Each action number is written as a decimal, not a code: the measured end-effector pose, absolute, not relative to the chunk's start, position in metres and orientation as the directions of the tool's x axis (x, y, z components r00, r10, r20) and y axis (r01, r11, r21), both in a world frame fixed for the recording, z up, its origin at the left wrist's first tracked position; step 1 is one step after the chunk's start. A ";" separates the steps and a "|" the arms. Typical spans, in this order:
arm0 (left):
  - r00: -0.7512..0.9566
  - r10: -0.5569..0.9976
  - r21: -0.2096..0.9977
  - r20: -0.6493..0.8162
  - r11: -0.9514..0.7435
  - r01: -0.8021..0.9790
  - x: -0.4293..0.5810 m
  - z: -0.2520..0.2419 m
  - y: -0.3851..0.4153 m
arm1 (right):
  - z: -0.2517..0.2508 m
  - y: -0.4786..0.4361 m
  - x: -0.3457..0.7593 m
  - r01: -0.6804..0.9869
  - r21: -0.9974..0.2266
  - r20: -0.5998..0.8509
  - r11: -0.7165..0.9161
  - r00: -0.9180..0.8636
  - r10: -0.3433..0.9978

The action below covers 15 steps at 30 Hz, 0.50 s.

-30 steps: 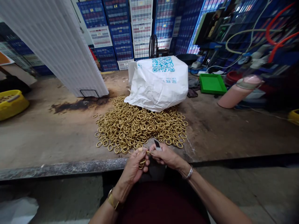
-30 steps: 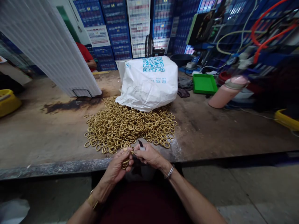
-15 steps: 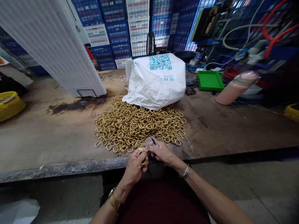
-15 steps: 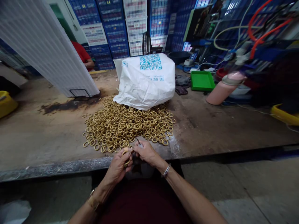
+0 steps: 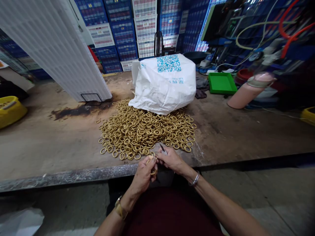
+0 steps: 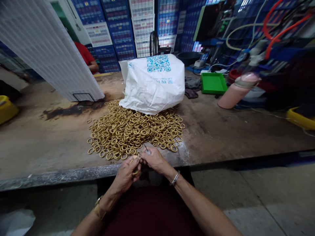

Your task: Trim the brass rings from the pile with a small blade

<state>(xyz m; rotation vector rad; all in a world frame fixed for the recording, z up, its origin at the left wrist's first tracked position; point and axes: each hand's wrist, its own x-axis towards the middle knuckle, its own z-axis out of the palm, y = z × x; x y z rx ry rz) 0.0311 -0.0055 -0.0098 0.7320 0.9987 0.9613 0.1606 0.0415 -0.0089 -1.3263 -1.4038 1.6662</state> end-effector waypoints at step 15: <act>0.123 0.962 0.952 -0.245 0.263 -0.156 0.028 -0.012 -0.008 | -0.013 0.029 0.168 0.590 -0.710 0.053 0.386 -0.501 0.864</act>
